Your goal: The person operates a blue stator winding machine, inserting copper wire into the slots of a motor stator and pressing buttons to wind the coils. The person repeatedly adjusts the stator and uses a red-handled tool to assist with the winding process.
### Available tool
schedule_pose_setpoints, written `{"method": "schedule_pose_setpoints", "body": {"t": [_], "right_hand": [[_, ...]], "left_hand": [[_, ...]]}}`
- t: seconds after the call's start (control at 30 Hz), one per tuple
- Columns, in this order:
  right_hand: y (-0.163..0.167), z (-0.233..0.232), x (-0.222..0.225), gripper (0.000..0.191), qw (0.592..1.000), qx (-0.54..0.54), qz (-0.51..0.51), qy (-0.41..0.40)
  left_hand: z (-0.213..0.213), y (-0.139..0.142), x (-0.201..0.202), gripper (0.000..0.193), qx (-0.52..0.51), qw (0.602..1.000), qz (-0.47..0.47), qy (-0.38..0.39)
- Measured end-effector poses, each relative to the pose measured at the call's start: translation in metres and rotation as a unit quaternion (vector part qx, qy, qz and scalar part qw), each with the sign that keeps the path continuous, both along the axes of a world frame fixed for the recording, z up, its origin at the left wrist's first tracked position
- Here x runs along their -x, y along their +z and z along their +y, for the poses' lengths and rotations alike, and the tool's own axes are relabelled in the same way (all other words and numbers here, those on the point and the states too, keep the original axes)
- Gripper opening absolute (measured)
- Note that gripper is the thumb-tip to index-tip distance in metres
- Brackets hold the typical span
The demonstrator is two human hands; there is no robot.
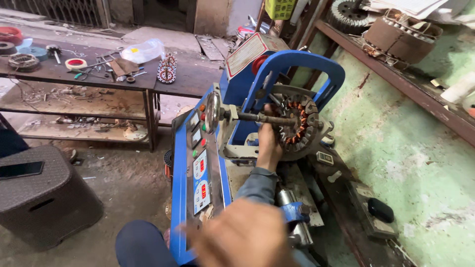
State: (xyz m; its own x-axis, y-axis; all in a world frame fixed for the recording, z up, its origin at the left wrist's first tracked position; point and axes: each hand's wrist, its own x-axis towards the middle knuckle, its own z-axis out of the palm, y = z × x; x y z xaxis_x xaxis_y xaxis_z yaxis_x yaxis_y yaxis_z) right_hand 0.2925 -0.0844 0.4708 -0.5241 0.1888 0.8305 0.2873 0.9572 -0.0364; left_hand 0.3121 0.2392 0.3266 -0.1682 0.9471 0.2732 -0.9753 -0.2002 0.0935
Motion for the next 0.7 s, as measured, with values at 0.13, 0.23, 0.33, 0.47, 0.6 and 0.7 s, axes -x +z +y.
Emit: {"method": "schedule_pose_setpoints", "body": {"t": [0.13,0.23,0.33,0.47,0.6,0.7], "right_hand": [[-0.022,0.003,0.006,0.048,0.998,-0.034,-0.031,0.037],[-0.030,0.007,0.005,0.049,0.998,-0.032,-0.018,0.042],[-0.033,0.010,0.003,0.052,0.998,-0.047,-0.017,0.040],[-0.031,0.008,0.003,0.049,0.999,-0.016,-0.012,0.051],[-0.016,0.003,0.006,0.037,0.999,0.000,0.009,0.043],[0.003,-0.001,0.002,0.035,0.997,0.017,0.063,-0.048]], "left_hand": [[0.010,0.000,0.003,0.039,0.031,0.999,0.010,-0.011],[0.017,-0.001,0.002,0.036,0.087,0.996,-0.001,-0.027],[0.022,-0.002,0.001,0.032,0.111,0.993,0.000,-0.028],[0.025,-0.008,0.001,0.029,0.117,0.993,0.004,-0.022],[0.025,-0.015,-0.001,0.028,0.108,0.994,-0.005,-0.022],[0.026,-0.019,-0.002,0.028,0.101,0.995,-0.004,-0.017]]}}
